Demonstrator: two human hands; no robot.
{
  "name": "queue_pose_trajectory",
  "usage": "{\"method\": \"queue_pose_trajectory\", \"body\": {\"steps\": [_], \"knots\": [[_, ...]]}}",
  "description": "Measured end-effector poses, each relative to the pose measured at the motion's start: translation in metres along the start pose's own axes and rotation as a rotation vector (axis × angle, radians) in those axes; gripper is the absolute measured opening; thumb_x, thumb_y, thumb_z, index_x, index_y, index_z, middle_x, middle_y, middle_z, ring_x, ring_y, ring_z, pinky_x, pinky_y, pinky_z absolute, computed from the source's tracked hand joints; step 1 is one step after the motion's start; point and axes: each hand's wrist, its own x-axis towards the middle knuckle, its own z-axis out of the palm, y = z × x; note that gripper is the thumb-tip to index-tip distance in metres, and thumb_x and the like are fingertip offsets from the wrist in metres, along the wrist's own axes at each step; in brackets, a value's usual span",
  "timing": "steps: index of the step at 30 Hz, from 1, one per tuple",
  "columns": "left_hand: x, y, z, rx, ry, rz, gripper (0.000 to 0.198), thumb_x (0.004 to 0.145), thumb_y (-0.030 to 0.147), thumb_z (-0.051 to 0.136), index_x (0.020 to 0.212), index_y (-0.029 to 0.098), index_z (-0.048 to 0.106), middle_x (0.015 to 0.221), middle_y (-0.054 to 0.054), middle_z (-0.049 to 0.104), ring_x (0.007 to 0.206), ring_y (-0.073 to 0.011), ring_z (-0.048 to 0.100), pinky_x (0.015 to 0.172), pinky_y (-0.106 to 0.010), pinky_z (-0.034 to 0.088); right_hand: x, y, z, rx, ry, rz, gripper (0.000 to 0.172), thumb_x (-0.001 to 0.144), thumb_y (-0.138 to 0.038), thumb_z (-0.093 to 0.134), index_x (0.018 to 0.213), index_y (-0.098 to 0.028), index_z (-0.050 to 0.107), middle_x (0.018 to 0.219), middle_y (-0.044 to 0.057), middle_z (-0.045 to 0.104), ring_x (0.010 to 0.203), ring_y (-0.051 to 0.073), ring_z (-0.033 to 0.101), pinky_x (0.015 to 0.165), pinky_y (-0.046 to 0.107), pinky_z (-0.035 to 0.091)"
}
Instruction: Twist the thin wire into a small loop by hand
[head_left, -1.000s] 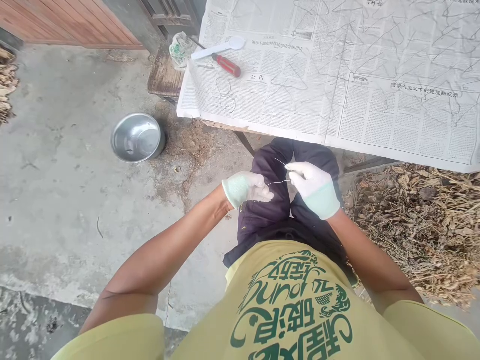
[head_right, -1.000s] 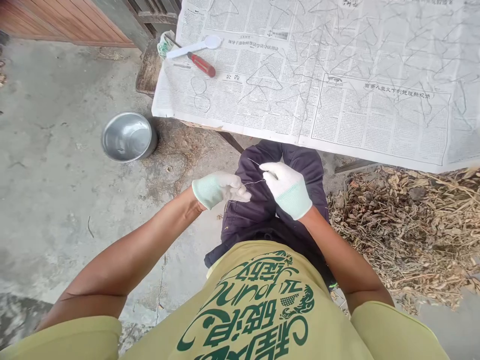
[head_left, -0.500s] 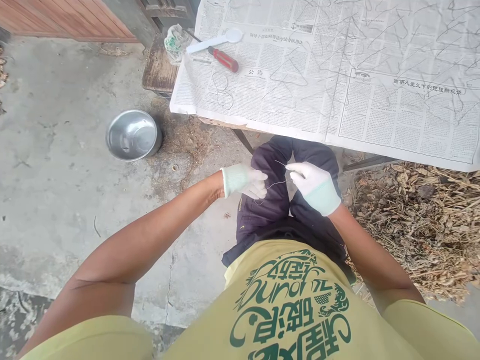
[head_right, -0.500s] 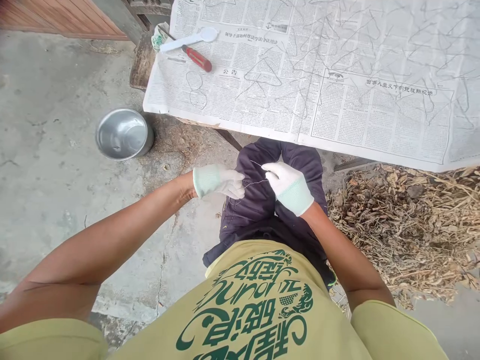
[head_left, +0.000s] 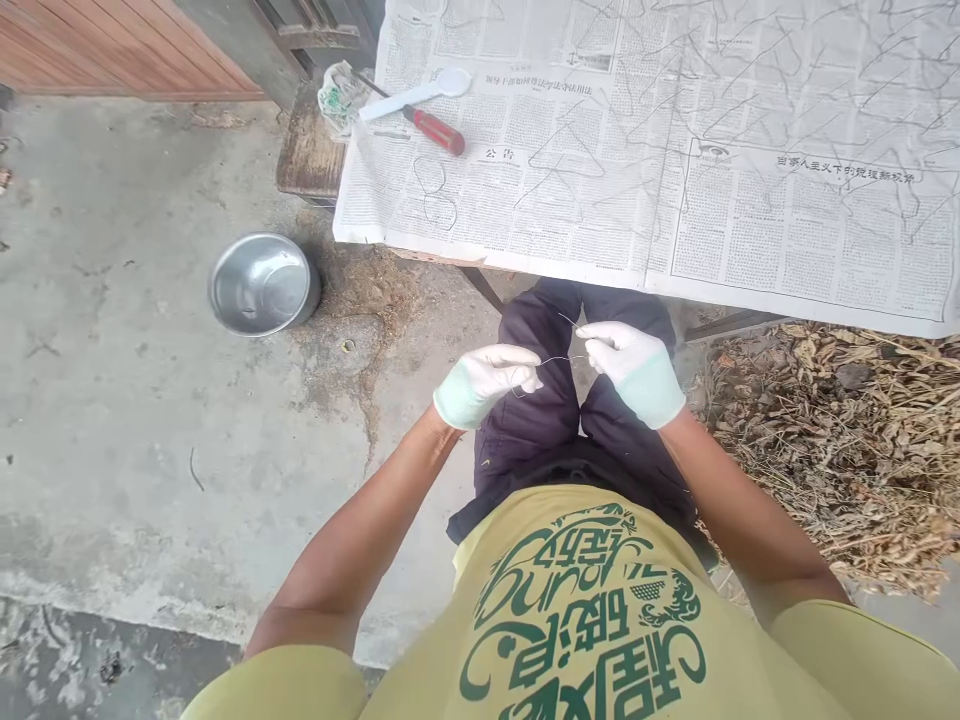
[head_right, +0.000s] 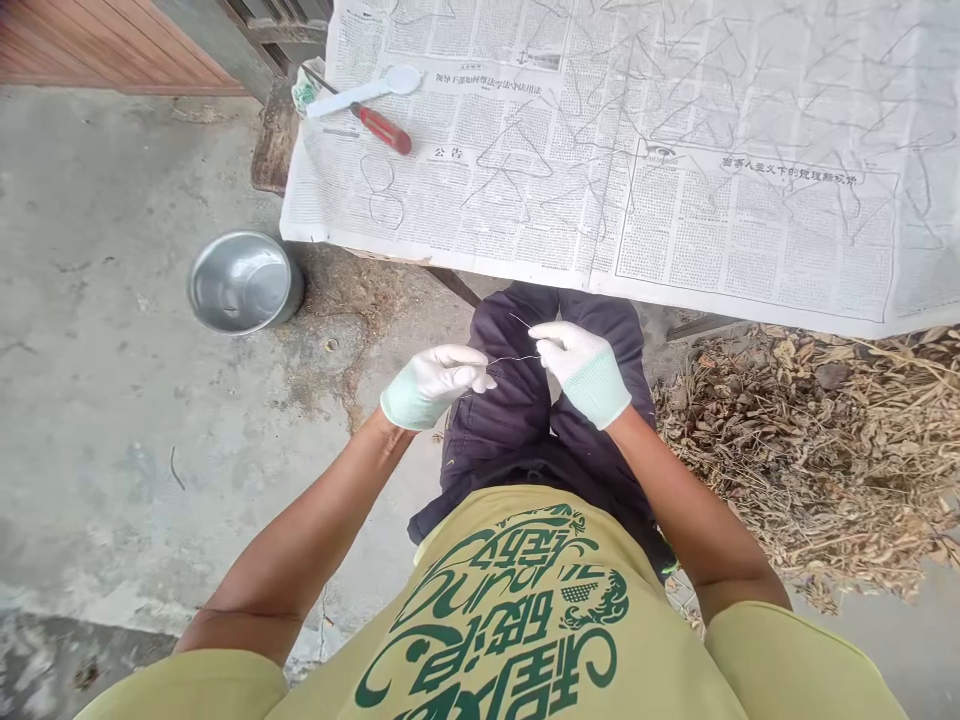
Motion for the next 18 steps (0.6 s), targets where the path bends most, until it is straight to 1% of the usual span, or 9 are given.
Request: {"method": "queue_pose_trajectory", "body": {"steps": [3, 7, 9, 12, 14, 18], "knots": [[0.0, -0.006, 0.006, -0.013, 0.034, 0.042, 0.039, 0.066, 0.045, 0.093, 0.083, 0.015, 0.077, 0.062, -0.004, 0.07, 0.066, -0.0207, 0.07, 0.073, -0.037, 0.058, -0.001, -0.002, 0.001, 0.024, -0.005, -0.009, 0.03, 0.087, -0.026, 0.057, 0.106, -0.02, 0.079, 0.074, -0.001, 0.072, 0.068, 0.015, 0.064, 0.077, 0.029, 0.054], [0.0, -0.008, 0.008, 0.018, 0.011, 0.083, 0.04, 0.069, 0.051, 0.09, 0.074, 0.015, 0.074, 0.062, -0.005, 0.069, 0.069, -0.0214, 0.07, 0.075, -0.036, 0.057, -0.003, -0.004, 0.001, 0.027, -0.003, -0.018, 0.03, 0.087, -0.025, 0.057, 0.106, -0.02, 0.079, 0.075, -0.001, 0.072, 0.068, 0.015, 0.065, 0.078, 0.029, 0.054], [-0.001, -0.009, 0.01, 0.012, 0.015, 0.092, 0.04, 0.069, 0.052, 0.089, 0.076, 0.016, 0.073, 0.063, -0.004, 0.069, 0.069, -0.0207, 0.07, 0.077, -0.036, 0.056, -0.004, -0.006, 0.001, 0.024, -0.001, -0.019, 0.029, 0.087, -0.025, 0.057, 0.106, -0.02, 0.079, 0.075, -0.001, 0.073, 0.069, 0.015, 0.066, 0.078, 0.029, 0.054], [-0.003, -0.01, 0.012, -0.048, 0.028, 0.11, 0.042, 0.066, 0.05, 0.091, 0.085, 0.017, 0.073, 0.065, -0.002, 0.069, 0.065, -0.0179, 0.067, 0.078, -0.037, 0.057, -0.004, -0.007, 0.001, 0.03, 0.001, -0.021, 0.029, 0.088, -0.024, 0.057, 0.106, -0.02, 0.079, 0.076, -0.001, 0.073, 0.07, 0.015, 0.066, 0.079, 0.029, 0.054], [-0.004, -0.011, 0.013, -0.078, 0.038, 0.139, 0.041, 0.067, 0.047, 0.092, 0.089, 0.017, 0.074, 0.065, -0.001, 0.068, 0.064, -0.0174, 0.066, 0.078, -0.038, 0.057, -0.005, -0.008, 0.002, 0.032, -0.003, -0.018, 0.029, 0.088, -0.023, 0.057, 0.106, -0.019, 0.079, 0.076, 0.0, 0.073, 0.071, 0.015, 0.067, 0.079, 0.029, 0.054], [-0.006, -0.01, 0.014, -0.02, 0.062, 0.16, 0.036, 0.071, 0.048, 0.089, 0.078, 0.015, 0.074, 0.064, -0.003, 0.068, 0.069, -0.0196, 0.068, 0.076, -0.035, 0.056, -0.006, -0.009, 0.004, 0.029, -0.007, -0.012, 0.028, 0.088, -0.022, 0.057, 0.104, -0.018, 0.079, 0.079, 0.001, 0.075, 0.073, 0.016, 0.068, 0.08, 0.029, 0.054]]}}
